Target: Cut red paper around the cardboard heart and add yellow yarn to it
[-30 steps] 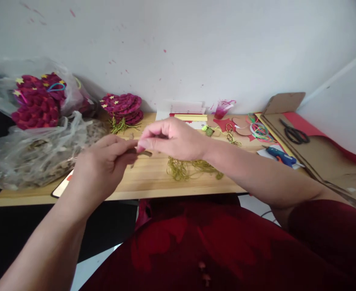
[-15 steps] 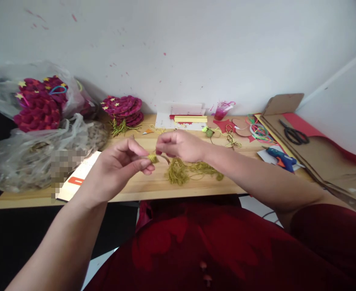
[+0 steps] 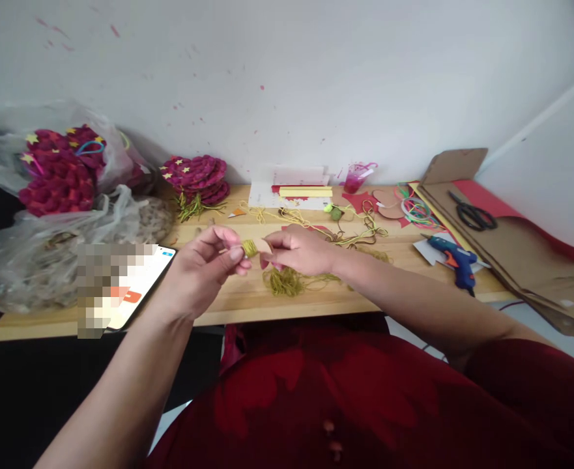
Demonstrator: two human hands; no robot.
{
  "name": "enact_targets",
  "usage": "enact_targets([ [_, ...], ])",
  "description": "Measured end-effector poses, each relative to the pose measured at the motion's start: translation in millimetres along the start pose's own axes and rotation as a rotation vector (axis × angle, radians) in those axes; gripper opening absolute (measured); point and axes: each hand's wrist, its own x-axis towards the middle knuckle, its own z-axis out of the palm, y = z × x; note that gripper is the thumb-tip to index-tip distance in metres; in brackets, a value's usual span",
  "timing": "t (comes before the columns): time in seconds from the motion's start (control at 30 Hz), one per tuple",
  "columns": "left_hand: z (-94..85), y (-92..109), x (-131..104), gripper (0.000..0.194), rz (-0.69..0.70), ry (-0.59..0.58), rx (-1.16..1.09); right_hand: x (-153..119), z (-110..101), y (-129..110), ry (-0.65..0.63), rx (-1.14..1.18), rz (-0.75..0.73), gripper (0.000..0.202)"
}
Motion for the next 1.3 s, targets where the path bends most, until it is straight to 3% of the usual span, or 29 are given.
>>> enact_targets([
  [0.07, 4.9, -7, 3, 0.037, -0.004, 0.096, -0.085, -3, 3, 4, -0.033, -0.004, -0.010, 0.028],
  [0.17, 11.5, -14, 4, 0.038, -0.061, 0.116, -0.148, -8, 3, 8, -0.022, -0.038, -0.004, 0.027],
  [0.33, 10.3, -14, 0, 0.026, -0.050, 0.171, -0.217, -35, -24, 7, 0.288, -0.087, -0.055, 0.026],
  [0.43, 1.8, -9, -2, 0.024, -0.028, 0.187, -0.198, -69, -48, 7, 0.411, -0.293, 0.104, 0.024],
  [0.57, -7.0, -1, -2, 0.027, -0.016, 0.215, -0.218, -117, -63, 23, 0.305, -0.605, 0.313, 0.020],
  [0.7, -7.8, 2, 0, 0.029, -0.043, 0.268, -0.263, -142, -51, 49, 0.285, -0.685, 0.362, 0.024],
  [0.83, -7.0, 4, 2, 0.034, -0.051, 0.334, -0.281, -148, -43, 56, 0.422, -0.551, 0.347, 0.009],
  [0.97, -8.3, 8, 3, 0.031, -0.023, 0.407, -0.304, -152, -53, 43, 0.609, -0.030, 0.308, 0.021],
  [1.1, -4.6, 9, 4, 0.029, -0.019, 0.496, -0.285, -150, -55, 34, 0.664, 0.402, 0.277, 0.028],
  [1.17, -2.5, 7, 4, 0.029, -0.024, 0.502, -0.276, -146, -50, 33, 0.636, 0.351, 0.305, 0.027],
  [1.3, -3.9, -2, 4, 0.029, -0.008, 0.443, -0.234, -137, -37, 33, 0.489, 0.021, 0.350, 0.020],
])
